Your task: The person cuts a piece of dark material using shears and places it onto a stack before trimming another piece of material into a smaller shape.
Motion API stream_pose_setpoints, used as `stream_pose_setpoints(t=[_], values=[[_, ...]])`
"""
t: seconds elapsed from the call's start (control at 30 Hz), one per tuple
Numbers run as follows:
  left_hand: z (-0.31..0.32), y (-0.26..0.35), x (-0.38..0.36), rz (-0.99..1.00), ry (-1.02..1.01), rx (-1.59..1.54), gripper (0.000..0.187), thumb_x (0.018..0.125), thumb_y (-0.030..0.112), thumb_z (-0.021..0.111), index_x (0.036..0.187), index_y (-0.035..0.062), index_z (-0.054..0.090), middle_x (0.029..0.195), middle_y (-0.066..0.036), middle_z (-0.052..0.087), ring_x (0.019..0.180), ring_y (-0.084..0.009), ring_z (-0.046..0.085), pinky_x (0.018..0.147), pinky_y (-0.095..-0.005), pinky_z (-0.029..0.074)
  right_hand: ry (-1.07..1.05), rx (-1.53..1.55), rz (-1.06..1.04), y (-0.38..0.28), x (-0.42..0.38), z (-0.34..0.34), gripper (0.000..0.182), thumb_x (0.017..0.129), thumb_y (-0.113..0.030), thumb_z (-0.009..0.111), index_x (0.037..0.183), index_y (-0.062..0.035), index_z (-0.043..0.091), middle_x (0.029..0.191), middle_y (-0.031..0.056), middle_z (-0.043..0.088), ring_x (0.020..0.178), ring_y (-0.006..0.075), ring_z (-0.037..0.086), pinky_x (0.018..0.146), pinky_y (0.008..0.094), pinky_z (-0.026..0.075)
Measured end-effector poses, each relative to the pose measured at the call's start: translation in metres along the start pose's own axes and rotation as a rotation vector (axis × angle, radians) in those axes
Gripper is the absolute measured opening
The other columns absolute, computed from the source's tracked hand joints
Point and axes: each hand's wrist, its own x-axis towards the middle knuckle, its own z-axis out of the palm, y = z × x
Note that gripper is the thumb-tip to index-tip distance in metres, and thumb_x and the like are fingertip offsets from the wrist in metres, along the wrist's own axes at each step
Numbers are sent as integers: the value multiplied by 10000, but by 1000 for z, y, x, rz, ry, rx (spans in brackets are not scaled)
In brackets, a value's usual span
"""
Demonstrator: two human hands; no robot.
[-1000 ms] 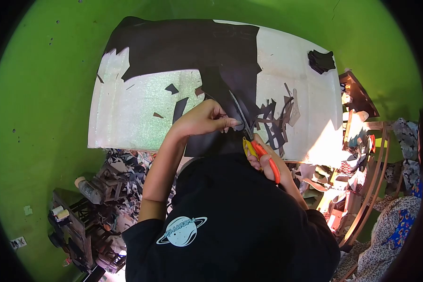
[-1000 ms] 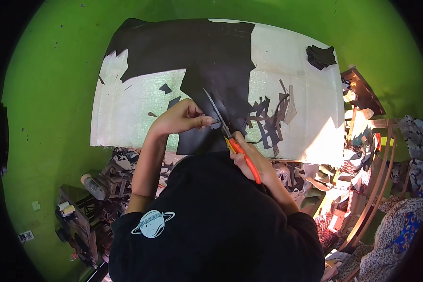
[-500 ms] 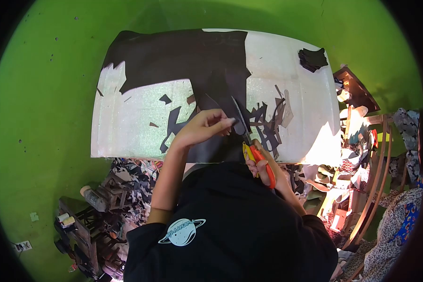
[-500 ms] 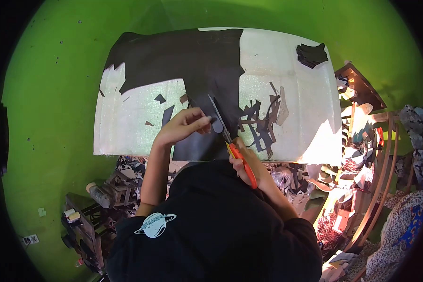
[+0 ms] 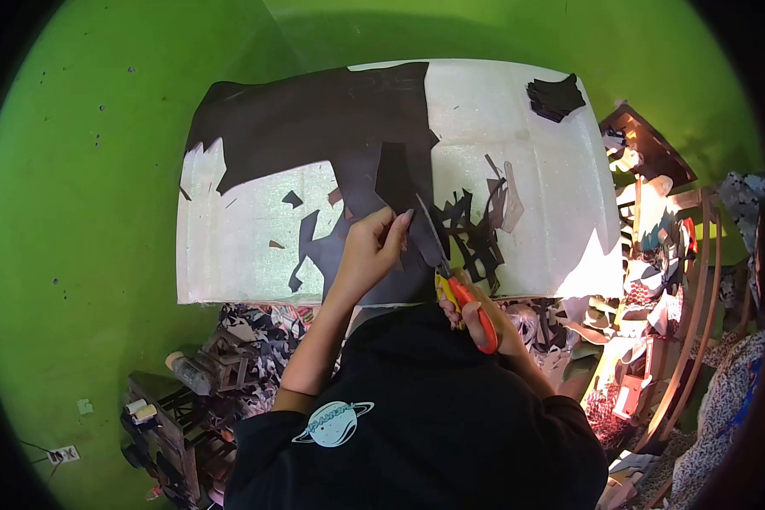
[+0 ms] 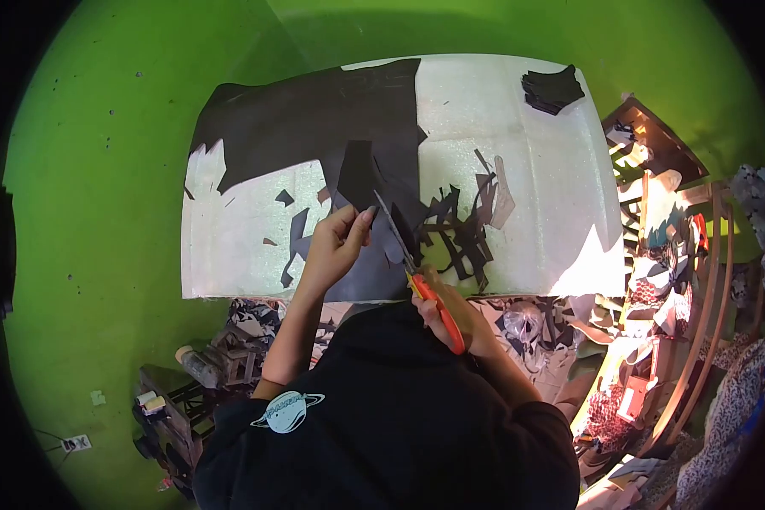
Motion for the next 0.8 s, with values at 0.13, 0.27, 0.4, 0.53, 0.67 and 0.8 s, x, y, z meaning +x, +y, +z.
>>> stream_pose_setpoints(t=[0.13, 0.27, 0.4, 0.53, 0.67, 0.8], values=[[10, 4, 3, 51, 23, 96, 317, 885, 197, 521, 632, 12, 470, 533, -9, 484, 517, -43, 445, 471, -213, 340, 23, 22, -10, -2, -1, -7, 657, 854, -549, 376, 1190, 15, 347, 814, -9, 397, 670, 57, 384, 611, 185, 347], [20, 3, 9, 140, 75, 173, 303, 872, 165, 541, 625, 6, 463, 522, -19, 478, 492, -49, 438, 451, -217, 333, -49, 41, -1, -7, 1, -21, 746, 815, -622, 362, 1196, 19, 329, 796, -13, 383, 645, 44, 373, 575, 173, 344], [24, 6, 12, 193, 134, 144, 299, 834, 123, 571, 624, -35, 429, 531, -100, 388, 430, -137, 336, 414, -284, 275, -30, 65, 25, 3, 2, -24, 797, 782, -660, 379, 1193, 21, 327, 791, -17, 378, 634, 40, 367, 556, 166, 341], [23, 9, 17, 191, 136, 155, 299, 830, 115, 574, 620, -35, 424, 528, -98, 382, 430, -134, 331, 413, -281, 273, -3, 107, -20, 2, 7, -25, 653, 803, -553, 427, 1133, 7, 362, 770, -6, 410, 596, 48, 380, 521, 185, 347], [26, 20, 17, 195, 145, 162, 296, 825, 105, 577, 618, -37, 421, 526, -97, 379, 428, -131, 328, 410, -280, 273, -20, 280, -45, -12, 8, -19, 561, 821, -533, 452, 1058, -28, 395, 727, -15, 404, 561, 44, 371, 480, 190, 340], [25, 21, 18, 213, 111, 231, 297, 846, 115, 564, 605, -19, 454, 511, -26, 421, 483, -48, 366, 427, -233, 285, -65, 254, -31, -5, 11, -21, 622, 795, -609, 426, 1049, -42, 385, 737, -17, 375, 583, 44, 363, 501, 188, 343]])
